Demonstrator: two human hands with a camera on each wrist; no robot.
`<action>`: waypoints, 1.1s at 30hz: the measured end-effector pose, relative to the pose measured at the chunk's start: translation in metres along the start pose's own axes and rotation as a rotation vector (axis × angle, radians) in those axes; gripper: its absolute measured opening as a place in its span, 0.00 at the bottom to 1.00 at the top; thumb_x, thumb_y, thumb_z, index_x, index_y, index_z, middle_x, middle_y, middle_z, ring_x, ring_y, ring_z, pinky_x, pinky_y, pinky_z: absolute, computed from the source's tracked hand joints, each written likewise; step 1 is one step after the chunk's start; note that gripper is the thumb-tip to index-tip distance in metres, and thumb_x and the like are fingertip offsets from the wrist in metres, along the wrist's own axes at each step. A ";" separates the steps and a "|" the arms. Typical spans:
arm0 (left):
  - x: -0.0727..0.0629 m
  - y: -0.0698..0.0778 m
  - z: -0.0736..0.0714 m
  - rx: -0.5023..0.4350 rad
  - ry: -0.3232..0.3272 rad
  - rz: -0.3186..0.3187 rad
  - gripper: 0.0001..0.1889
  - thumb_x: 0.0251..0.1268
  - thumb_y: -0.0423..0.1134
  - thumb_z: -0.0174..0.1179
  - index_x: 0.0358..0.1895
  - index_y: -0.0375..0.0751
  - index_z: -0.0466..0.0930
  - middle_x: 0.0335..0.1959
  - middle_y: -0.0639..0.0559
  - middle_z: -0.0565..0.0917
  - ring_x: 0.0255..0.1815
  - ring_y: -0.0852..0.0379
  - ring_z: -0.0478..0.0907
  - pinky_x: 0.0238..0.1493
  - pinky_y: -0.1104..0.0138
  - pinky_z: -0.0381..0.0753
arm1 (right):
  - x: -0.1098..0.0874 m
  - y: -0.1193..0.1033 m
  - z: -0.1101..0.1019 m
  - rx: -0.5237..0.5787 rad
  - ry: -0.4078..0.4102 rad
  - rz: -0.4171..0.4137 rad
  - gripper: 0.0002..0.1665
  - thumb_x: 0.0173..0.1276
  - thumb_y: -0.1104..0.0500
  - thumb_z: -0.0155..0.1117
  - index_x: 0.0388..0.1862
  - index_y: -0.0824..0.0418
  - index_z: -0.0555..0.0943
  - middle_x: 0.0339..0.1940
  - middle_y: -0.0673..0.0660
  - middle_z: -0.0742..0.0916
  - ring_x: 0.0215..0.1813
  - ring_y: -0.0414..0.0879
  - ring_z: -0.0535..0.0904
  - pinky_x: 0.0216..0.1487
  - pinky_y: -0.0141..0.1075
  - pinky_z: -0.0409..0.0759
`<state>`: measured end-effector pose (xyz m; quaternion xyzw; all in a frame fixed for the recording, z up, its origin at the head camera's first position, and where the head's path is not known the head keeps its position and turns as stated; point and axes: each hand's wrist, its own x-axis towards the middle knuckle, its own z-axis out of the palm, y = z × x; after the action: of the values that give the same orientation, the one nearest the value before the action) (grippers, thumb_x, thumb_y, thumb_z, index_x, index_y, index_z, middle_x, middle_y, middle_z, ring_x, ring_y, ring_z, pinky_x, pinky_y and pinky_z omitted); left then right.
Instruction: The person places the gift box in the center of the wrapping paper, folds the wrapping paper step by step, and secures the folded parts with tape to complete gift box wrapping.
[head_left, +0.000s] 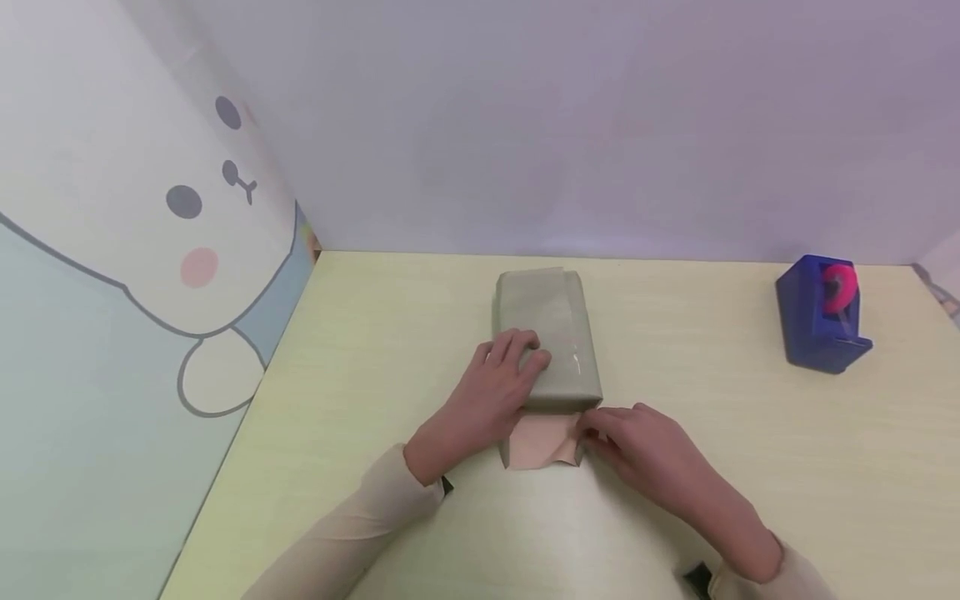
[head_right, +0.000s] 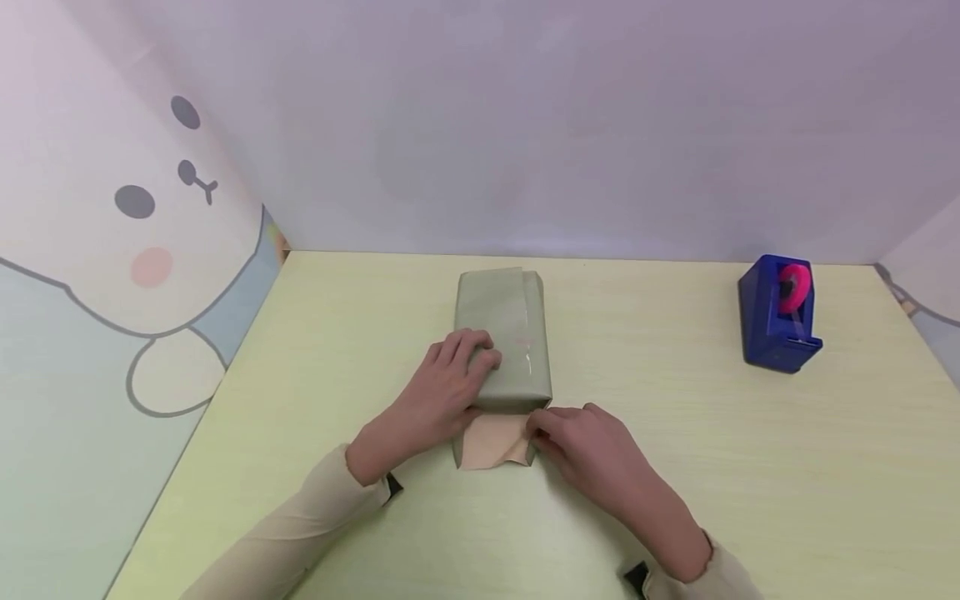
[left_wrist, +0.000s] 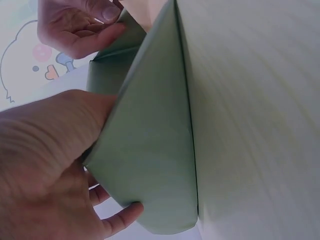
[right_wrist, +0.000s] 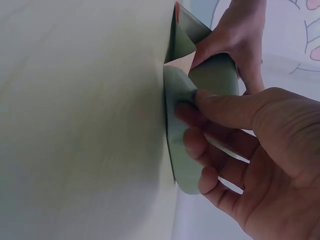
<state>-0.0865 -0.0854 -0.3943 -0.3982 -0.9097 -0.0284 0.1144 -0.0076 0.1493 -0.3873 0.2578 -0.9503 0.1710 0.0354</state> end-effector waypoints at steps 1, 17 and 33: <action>0.000 0.000 0.000 0.002 -0.003 0.000 0.27 0.62 0.36 0.69 0.61 0.49 0.67 0.65 0.48 0.68 0.68 0.48 0.65 0.59 0.55 0.77 | 0.000 0.001 -0.001 0.014 -0.011 -0.002 0.13 0.63 0.62 0.78 0.38 0.44 0.86 0.32 0.36 0.89 0.29 0.26 0.75 0.36 0.33 0.79; 0.000 0.001 -0.002 0.001 -0.007 0.004 0.24 0.66 0.33 0.64 0.62 0.49 0.68 0.65 0.48 0.69 0.69 0.48 0.65 0.60 0.55 0.78 | -0.002 0.011 0.000 0.129 0.014 -0.074 0.13 0.66 0.62 0.74 0.39 0.44 0.82 0.30 0.37 0.87 0.30 0.26 0.74 0.33 0.30 0.78; -0.001 0.000 -0.001 -0.004 0.010 0.015 0.24 0.67 0.35 0.65 0.63 0.49 0.68 0.65 0.47 0.70 0.69 0.48 0.65 0.59 0.55 0.79 | 0.014 -0.012 0.013 0.044 0.099 0.014 0.09 0.67 0.57 0.75 0.40 0.44 0.83 0.22 0.40 0.85 0.23 0.30 0.63 0.25 0.28 0.70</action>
<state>-0.0857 -0.0858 -0.3939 -0.4053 -0.9059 -0.0313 0.1186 -0.0138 0.1283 -0.3941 0.2431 -0.9452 0.2044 0.0754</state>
